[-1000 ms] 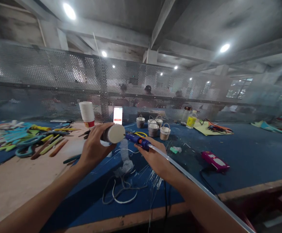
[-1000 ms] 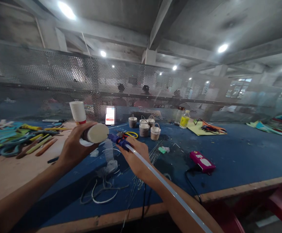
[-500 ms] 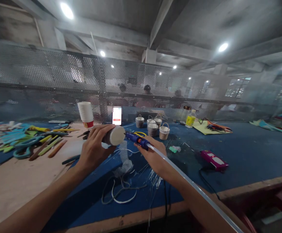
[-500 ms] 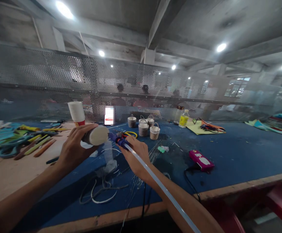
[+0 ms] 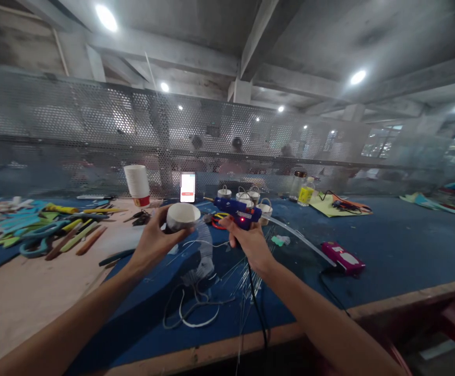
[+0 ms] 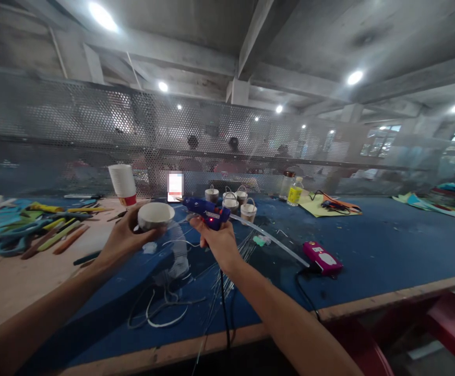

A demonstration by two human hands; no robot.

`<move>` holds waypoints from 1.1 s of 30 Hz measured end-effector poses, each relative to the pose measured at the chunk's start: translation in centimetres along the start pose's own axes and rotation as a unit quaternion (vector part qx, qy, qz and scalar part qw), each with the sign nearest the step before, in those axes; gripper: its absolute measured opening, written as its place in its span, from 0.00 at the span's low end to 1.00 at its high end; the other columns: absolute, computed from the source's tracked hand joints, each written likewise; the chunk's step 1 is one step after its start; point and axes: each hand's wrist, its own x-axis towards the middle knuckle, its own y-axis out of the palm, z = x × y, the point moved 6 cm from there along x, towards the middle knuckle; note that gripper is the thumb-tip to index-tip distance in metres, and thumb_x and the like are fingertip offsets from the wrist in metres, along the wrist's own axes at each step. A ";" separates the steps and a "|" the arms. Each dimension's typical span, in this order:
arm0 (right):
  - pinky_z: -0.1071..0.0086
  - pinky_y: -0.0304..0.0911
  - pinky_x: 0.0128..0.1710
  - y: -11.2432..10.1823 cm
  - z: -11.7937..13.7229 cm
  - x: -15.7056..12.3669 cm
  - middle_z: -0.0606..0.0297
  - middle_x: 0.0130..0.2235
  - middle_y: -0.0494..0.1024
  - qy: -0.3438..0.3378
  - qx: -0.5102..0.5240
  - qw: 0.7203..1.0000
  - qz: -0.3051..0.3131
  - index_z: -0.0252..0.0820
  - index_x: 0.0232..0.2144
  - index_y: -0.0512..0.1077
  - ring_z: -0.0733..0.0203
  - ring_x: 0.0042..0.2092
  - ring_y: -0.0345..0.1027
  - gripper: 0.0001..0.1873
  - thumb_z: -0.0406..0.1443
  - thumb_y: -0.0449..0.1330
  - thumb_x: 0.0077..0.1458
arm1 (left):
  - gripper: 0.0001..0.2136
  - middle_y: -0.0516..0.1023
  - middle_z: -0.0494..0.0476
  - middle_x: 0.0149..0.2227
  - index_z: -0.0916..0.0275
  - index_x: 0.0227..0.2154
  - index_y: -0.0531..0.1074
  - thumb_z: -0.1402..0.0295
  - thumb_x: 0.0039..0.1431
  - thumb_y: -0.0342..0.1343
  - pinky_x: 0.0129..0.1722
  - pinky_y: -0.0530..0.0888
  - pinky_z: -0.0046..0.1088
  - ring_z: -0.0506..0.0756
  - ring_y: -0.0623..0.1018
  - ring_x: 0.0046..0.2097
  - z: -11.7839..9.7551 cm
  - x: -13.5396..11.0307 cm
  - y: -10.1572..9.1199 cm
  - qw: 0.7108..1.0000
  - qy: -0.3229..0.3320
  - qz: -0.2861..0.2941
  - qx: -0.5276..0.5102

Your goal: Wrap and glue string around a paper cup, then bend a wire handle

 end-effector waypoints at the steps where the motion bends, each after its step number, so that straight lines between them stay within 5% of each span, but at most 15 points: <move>1: 0.71 0.60 0.26 0.0 -0.3 0.1 0.74 0.16 0.68 0.006 0.021 1.000 -0.006 0.40 0.29 0.77 0.69 0.19 0.57 0.18 0.49 0.69 0.49 | 0.34 0.77 0.62 0.50 0.63 0.53 0.69 0.55 0.43 0.70 0.50 0.75 0.40 0.64 0.77 0.51 0.0 -0.1 0.2 1.000 -0.018 0.006 -0.006; 7: 0.72 0.57 0.22 1.6 -1.3 -0.4 0.64 0.39 0.80 0.026 0.093 0.994 0.043 0.40 0.35 0.79 0.73 0.20 0.57 0.17 0.43 0.73 0.44 | 0.30 0.78 0.58 0.46 0.61 0.49 0.71 0.55 0.44 0.71 0.44 0.75 0.34 0.61 0.78 0.46 0.4 -0.8 1.1 0.994 -0.074 0.040 -0.065; 21: 0.72 0.58 0.21 0.9 -0.8 -0.3 0.69 0.29 0.76 0.014 0.092 0.996 -0.011 0.40 0.27 0.74 0.71 0.20 0.58 0.16 0.43 0.73 0.43 | 0.27 0.81 0.58 0.42 0.61 0.46 0.74 0.59 0.43 0.72 0.39 0.75 0.31 0.61 0.79 0.44 1.2 -1.2 2.3 0.975 -0.110 0.119 -0.153; 33: 0.74 0.56 0.20 0.6 -0.8 0.0 0.71 0.28 0.73 0.000 0.110 0.994 0.007 0.40 0.28 0.73 0.73 0.20 0.57 0.13 0.39 0.72 0.45 | 0.25 0.81 0.64 0.50 0.60 0.52 0.76 0.59 0.50 0.68 0.46 0.77 0.34 0.65 0.79 0.51 1.9 -1.9 3.2 0.919 -0.158 0.228 -0.281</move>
